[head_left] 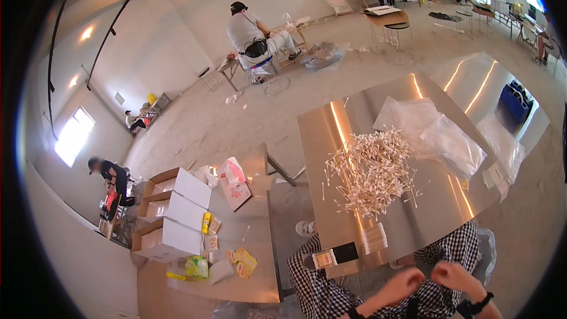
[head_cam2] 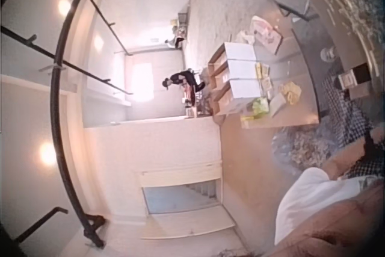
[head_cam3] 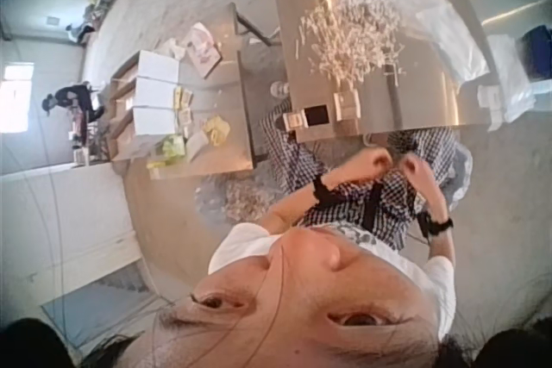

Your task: Organizing and aligning cotton swabs into a neat stack on a metal workspace.

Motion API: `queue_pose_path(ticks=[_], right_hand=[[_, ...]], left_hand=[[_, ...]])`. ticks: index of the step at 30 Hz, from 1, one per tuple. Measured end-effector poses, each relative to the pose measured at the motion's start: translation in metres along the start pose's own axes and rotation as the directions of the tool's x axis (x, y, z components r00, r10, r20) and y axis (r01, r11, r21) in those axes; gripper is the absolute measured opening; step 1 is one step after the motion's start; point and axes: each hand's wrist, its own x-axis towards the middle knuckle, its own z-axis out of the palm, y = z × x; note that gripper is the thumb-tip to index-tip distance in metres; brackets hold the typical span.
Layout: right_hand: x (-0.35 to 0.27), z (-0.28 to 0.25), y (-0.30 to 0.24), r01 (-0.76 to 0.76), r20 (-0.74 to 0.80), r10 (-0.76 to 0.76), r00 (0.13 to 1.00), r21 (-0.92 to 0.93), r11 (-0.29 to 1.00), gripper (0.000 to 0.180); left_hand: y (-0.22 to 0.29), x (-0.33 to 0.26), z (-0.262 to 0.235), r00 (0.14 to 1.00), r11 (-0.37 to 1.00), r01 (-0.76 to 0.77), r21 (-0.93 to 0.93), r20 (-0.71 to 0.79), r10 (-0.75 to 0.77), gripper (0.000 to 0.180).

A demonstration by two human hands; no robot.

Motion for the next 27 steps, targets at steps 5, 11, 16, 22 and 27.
queue_pose_path(ticks=[5, 11, 16, 22, 27], right_hand=[[0.115, 0.047, -0.026, 0.194, -0.45, -0.062, 0.891, 0.255, 0.947, 0.017], [0.198, 0.087, -0.019, 0.239, -0.613, -0.046, 0.789, 0.237, 0.941, 0.021], [0.205, 0.097, 0.0, 0.265, -0.719, -0.232, 0.655, -0.07, 0.962, 0.019], [0.208, 0.095, 0.0, 0.256, -0.696, -0.198, 0.69, -0.021, 0.966, 0.018], [0.207, 0.096, 0.001, 0.245, -0.722, -0.177, 0.669, -0.011, 0.97, 0.017]], left_hand=[[-0.015, 0.013, -0.067, 0.81, 0.86, 0.161, 0.484, -0.562, 0.165, 0.032], [-0.046, 0.041, -0.087, 0.819, 0.52, 0.225, 0.824, -0.449, 0.357, 0.068], [-0.058, 0.049, -0.079, 0.849, 0.427, 0.296, 0.854, -0.44, 0.292, 0.083], [-0.059, 0.053, -0.081, 0.861, 0.383, 0.323, 0.866, -0.436, 0.261, 0.089], [-0.059, 0.05, -0.078, 0.886, 0.37, 0.298, 0.88, -0.399, 0.235, 0.091]])
